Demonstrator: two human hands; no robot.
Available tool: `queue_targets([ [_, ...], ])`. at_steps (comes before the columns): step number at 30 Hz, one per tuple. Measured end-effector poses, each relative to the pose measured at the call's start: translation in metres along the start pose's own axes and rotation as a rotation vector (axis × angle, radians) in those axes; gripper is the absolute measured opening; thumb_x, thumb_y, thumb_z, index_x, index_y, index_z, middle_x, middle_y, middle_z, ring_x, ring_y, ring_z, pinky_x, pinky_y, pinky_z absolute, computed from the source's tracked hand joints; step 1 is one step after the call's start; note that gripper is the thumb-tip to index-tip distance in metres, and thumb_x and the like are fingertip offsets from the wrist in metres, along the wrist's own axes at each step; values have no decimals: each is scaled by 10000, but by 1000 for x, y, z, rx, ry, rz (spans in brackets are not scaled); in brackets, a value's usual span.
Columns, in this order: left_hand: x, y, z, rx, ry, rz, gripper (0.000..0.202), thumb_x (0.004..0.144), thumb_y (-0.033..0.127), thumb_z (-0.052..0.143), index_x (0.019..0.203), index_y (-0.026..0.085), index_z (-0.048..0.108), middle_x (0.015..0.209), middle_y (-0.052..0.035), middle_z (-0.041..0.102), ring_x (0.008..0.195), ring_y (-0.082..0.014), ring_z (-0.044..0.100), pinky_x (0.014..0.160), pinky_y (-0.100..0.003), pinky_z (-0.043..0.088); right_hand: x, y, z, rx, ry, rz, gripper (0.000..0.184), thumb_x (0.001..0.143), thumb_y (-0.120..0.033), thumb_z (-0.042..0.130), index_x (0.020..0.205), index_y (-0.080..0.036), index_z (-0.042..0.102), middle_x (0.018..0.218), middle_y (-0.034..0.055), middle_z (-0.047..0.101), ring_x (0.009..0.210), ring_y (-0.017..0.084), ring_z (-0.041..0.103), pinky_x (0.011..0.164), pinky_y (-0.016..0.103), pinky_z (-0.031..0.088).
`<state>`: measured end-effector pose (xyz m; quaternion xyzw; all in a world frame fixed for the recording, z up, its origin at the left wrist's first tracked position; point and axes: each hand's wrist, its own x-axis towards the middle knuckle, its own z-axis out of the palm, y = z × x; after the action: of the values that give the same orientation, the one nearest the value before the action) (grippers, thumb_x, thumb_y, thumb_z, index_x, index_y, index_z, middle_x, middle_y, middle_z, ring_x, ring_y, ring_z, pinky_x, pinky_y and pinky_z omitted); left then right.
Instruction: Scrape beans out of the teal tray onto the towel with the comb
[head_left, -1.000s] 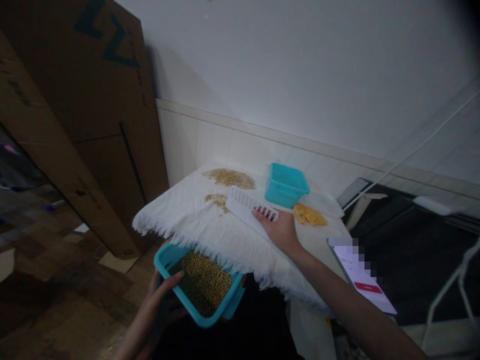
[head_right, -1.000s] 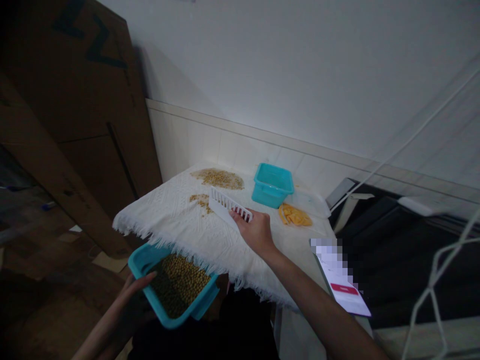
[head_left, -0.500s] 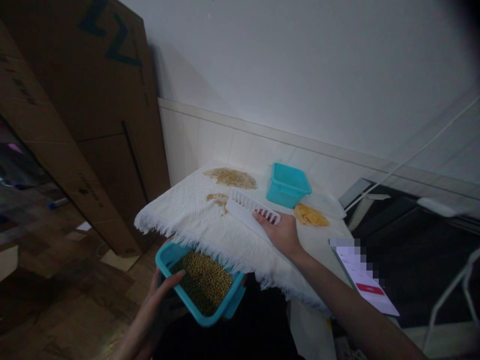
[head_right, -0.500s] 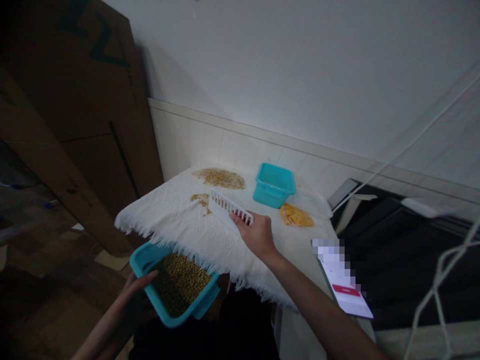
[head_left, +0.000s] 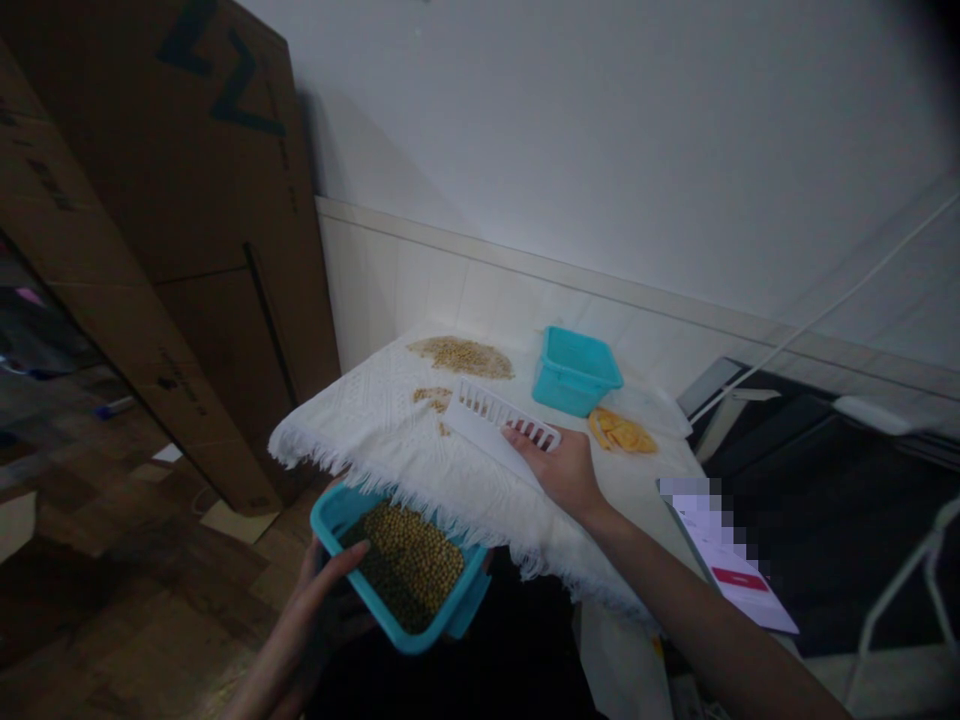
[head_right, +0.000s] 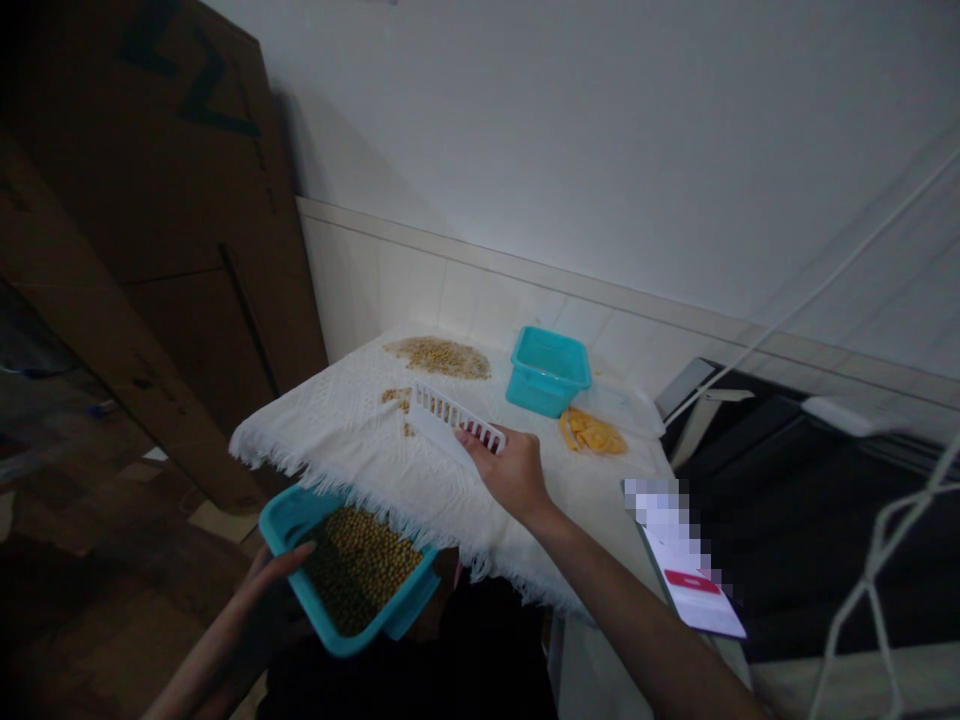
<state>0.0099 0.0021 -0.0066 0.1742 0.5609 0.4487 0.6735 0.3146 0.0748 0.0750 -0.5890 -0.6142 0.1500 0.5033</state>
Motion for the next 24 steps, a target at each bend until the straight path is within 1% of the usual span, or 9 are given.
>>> queue_targets([
  [3,2,0,-1,-23,-1,-7,1124,658,334,1030,1647,394,498,1377,-139,785,1287,-444,803,923,-518,718,1,1,1,8,-23,12,523,836,-641,754,586,-184,704,529,3,552,534,153,470,515,284,357],
  [6,4,-1,-3,-9,-4,-20,1140,648,324,1030,1650,405,491,1412,-138,782,1294,-449,800,910,-524,716,2,1,4,5,-45,17,544,838,-660,751,570,-191,686,521,-3,525,543,154,468,522,286,348],
  [8,5,-2,-3,4,2,-18,1106,662,346,1032,1634,412,507,1429,-134,782,1263,-435,814,891,-515,719,3,1,5,3,-62,14,537,835,-656,747,567,-196,677,520,-7,514,544,154,466,524,288,338],
  [10,5,-2,-3,14,20,-9,1037,697,407,1028,1605,396,528,1430,-134,781,1202,-413,835,873,-504,725,3,0,6,7,-76,7,522,838,-645,742,573,-200,674,525,-8,517,542,155,469,526,290,338],
  [13,4,0,-4,21,17,10,929,759,480,1007,1557,366,546,1383,-128,786,1140,-386,850,851,-491,732,0,-2,4,7,-67,0,516,855,-634,739,577,-205,668,533,-7,533,539,155,472,530,292,348],
  [16,2,1,-5,22,-3,24,855,801,481,990,1521,344,549,1327,-123,785,1116,-377,856,847,-494,735,-4,-2,2,13,-57,7,509,859,-623,745,583,-200,681,542,-2,560,533,155,478,531,294,364],
  [18,2,1,-5,24,-2,38,841,804,493,988,1505,327,554,1328,-123,778,1096,-382,858,866,-522,736,-6,-1,0,14,-63,16,515,860,-628,751,585,-196,690,543,1,565,532,158,487,529,296,366],
  [21,1,0,-6,5,-7,63,887,770,518,1005,1513,319,562,1313,-121,784,1114,-405,852,909,-567,731,-8,0,-1,14,-81,19,522,864,-639,755,605,-189,711,554,5,569,548,165,501,533,297,369],
  [24,1,0,-6,-2,-22,56,898,762,507,1011,1528,336,572,1315,-111,799,1145,-401,847,933,-558,728,-6,1,1,15,-100,16,532,862,-647,760,590,-196,687,552,-2,548,557,160,488,536,293,366],
])
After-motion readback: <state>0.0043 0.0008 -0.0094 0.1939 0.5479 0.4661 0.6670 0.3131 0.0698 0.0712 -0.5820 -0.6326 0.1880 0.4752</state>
